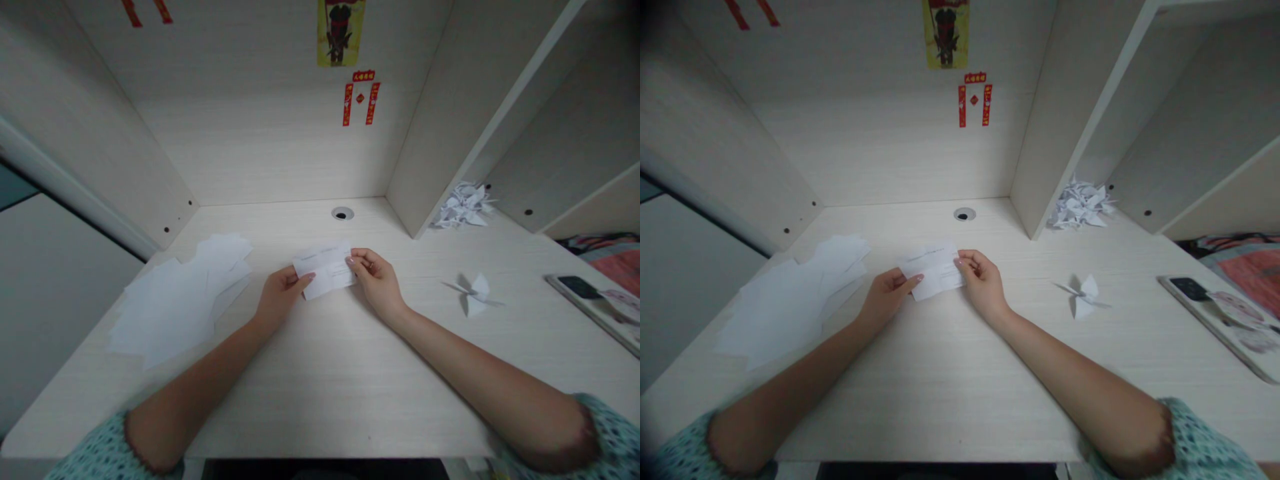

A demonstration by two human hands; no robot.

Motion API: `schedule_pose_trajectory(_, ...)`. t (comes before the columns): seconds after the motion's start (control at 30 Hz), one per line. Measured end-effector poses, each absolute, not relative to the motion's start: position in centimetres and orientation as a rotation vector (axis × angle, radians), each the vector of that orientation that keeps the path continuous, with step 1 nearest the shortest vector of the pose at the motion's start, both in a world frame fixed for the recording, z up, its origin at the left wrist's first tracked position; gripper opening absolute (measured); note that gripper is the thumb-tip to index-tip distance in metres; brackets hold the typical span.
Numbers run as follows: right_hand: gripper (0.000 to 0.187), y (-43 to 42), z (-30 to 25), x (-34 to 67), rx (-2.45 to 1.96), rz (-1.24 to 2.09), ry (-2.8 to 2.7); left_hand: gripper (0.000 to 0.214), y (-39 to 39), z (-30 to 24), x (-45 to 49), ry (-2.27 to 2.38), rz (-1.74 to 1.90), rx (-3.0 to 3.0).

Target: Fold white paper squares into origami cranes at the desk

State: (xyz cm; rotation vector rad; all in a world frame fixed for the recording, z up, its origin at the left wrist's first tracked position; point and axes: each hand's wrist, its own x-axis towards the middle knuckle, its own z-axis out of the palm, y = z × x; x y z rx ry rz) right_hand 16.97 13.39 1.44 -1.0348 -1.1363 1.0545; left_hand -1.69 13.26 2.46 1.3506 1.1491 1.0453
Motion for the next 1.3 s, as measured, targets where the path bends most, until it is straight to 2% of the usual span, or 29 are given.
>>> schedule_pose_trajectory(0.1,0.024,13.4,1.4,17.1,-1.048,0.962,-1.204,0.027,13.2,2.6,-2.0,1.268,1.143,1.399)
schedule_pose_trajectory(0.23,0.026,13.5,1.3,17.1,-1.139,0.903,-1.2,0.029,12.9,2.8,-2.4,1.301,1.26,1.513)
schedule_pose_trajectory(0.33,0.031,13.4,1.4,17.1,-1.067,1.051,-1.104,0.037,12.6,3.0,-2.8,1.328,1.266,1.715)
schedule_pose_trajectory(0.47,0.046,13.2,1.9,17.0,-0.918,1.28,-0.984,0.04,12.3,3.3,-3.1,1.329,1.214,2.05)
schedule_pose_trajectory(0.6,0.04,13.1,2.0,16.9,-0.931,1.273,-0.98,0.037,12.3,3.2,-3.2,1.262,1.174,2.311)
schedule_pose_trajectory(0.73,0.041,13.2,1.9,16.9,-0.943,1.256,-0.975,0.043,12.6,3.0,-3.1,1.297,1.205,2.401)
schedule_pose_trajectory(0.83,0.039,13.3,1.9,17.0,-0.938,1.237,-0.941,0.046,12.9,2.9,-3.1,1.32,1.269,2.252)
schedule_pose_trajectory(0.97,0.039,13.5,1.8,17.1,-0.941,1.228,-0.903,0.041,13.4,3.0,-2.8,1.163,1.309,1.657)
schedule_pose_trajectory(1.1,0.037,13.6,1.6,17.2,-0.911,1.283,-0.888,0.056,13.7,3.4,-2.3,1.024,1.238,1.104)
schedule_pose_trajectory(1.2,0.038,13.4,1.8,17.1,-0.889,1.324,-0.883,0.059,13.6,3.7,-2.0,0.997,1.163,0.983)
schedule_pose_trajectory(1.3,0.042,13.1,2.2,17.0,-0.87,1.318,-0.893,0.048,13.4,3.9,-1.9,0.965,1.114,0.946)
